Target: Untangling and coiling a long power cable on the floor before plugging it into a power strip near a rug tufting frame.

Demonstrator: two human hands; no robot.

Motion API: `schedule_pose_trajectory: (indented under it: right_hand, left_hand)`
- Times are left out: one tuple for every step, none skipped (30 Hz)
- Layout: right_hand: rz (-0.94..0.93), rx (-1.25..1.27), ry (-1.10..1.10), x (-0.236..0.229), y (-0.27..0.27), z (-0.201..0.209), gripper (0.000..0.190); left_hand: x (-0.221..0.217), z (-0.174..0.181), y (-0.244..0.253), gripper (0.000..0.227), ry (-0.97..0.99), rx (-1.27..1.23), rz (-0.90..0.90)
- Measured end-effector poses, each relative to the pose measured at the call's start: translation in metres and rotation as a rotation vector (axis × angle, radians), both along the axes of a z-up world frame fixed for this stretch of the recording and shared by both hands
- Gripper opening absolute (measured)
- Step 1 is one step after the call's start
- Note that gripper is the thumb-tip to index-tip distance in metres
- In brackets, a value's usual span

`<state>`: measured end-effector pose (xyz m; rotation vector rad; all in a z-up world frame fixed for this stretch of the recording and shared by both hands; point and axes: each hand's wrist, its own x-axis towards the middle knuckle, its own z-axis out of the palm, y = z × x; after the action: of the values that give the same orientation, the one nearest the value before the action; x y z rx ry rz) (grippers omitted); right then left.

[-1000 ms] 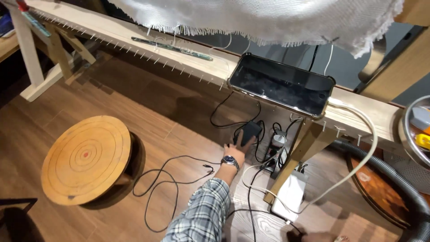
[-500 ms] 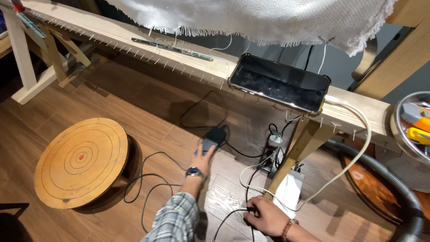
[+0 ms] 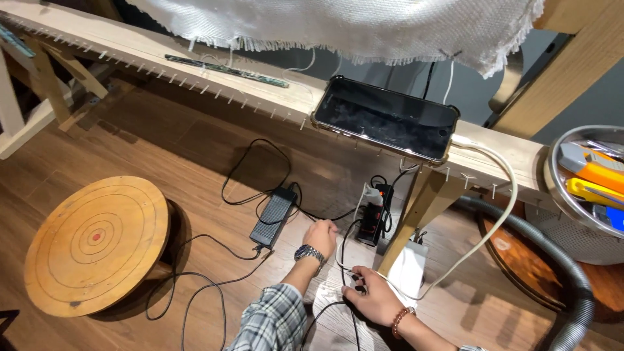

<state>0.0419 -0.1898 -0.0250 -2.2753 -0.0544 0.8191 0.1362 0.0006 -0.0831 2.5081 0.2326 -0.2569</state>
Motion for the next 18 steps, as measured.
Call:
schedule_pose_trajectory:
  right_hand:
    - [-0.001,0.011,0.029,-0.002,-0.001,0.0,0.07]
    - [0.001,0.023,0.057,-0.003,-0.001,0.001,0.067]
    - [-0.003,0.021,0.058,-0.005,-0.003,0.002,0.067]
    - [0.021,0.026,0.073,-0.008,-0.005,0.002,0.065]
    - [0.045,0.032,0.088,-0.011,-0.006,0.003,0.062]
    - [0.042,0.033,0.087,-0.014,-0.007,0.006,0.062]
    - [0.066,0.021,0.11,-0.017,-0.008,0.01,0.064]
    - [0.09,0.01,0.133,-0.021,-0.008,0.013,0.065]
    - [0.088,0.011,0.133,-0.022,-0.011,0.008,0.065]
    - [0.102,0.033,0.118,-0.024,-0.015,0.003,0.067]
    - [0.115,0.054,0.103,-0.027,-0.019,-0.002,0.068]
    - [0.114,0.055,0.104,-0.027,-0.02,-0.001,0.068]
    - [0.103,0.032,0.126,-0.028,-0.021,0.0,0.068]
    - [0.093,0.011,0.146,-0.027,-0.021,0.002,0.068]
    - [0.093,0.012,0.145,-0.027,-0.021,0.003,0.068]
    - [0.078,0.007,0.156,-0.027,-0.021,0.003,0.068]
    - [0.063,0.001,0.167,-0.028,-0.022,0.003,0.067]
    - [0.063,0.002,0.169,-0.028,-0.02,0.009,0.067]
  left_hand:
    - [0.006,-0.019,-0.004,0.024,-0.03,-0.079,0.035]
    - [0.012,-0.038,-0.006,0.025,-0.061,-0.155,0.072]
    - [0.016,-0.051,-0.009,0.025,-0.059,-0.158,0.068]
    - [0.02,-0.065,-0.012,0.028,0.032,-0.312,0.076]
    - [0.023,-0.079,-0.015,0.039,0.124,-0.466,0.084]
    - [0.025,-0.082,-0.016,0.039,0.123,-0.465,0.081]
    - [0.027,-0.086,-0.017,0.036,0.095,-0.502,0.019]
    - [0.029,-0.09,-0.018,0.035,0.068,-0.538,-0.043]
    - [0.033,-0.087,-0.016,0.035,0.069,-0.537,-0.045]
    - [0.035,-0.084,-0.015,0.038,0.129,-0.57,-0.033]
    - [0.038,-0.081,-0.014,0.05,0.19,-0.602,-0.02]
    - [0.039,-0.081,-0.016,0.05,0.192,-0.602,-0.021]
    - [0.039,-0.08,-0.017,0.058,0.193,-0.674,-0.032]
    - [0.041,-0.079,-0.017,0.067,0.193,-0.744,-0.043]
    - [0.035,-0.051,-0.019,0.067,0.192,-0.742,-0.044]
    - [0.029,-0.024,-0.021,0.072,0.229,-0.642,-0.035]
    - [0.022,0.004,-0.023,0.078,0.266,-0.541,-0.027]
    - [0.021,0.013,-0.025,0.078,0.268,-0.54,-0.027]
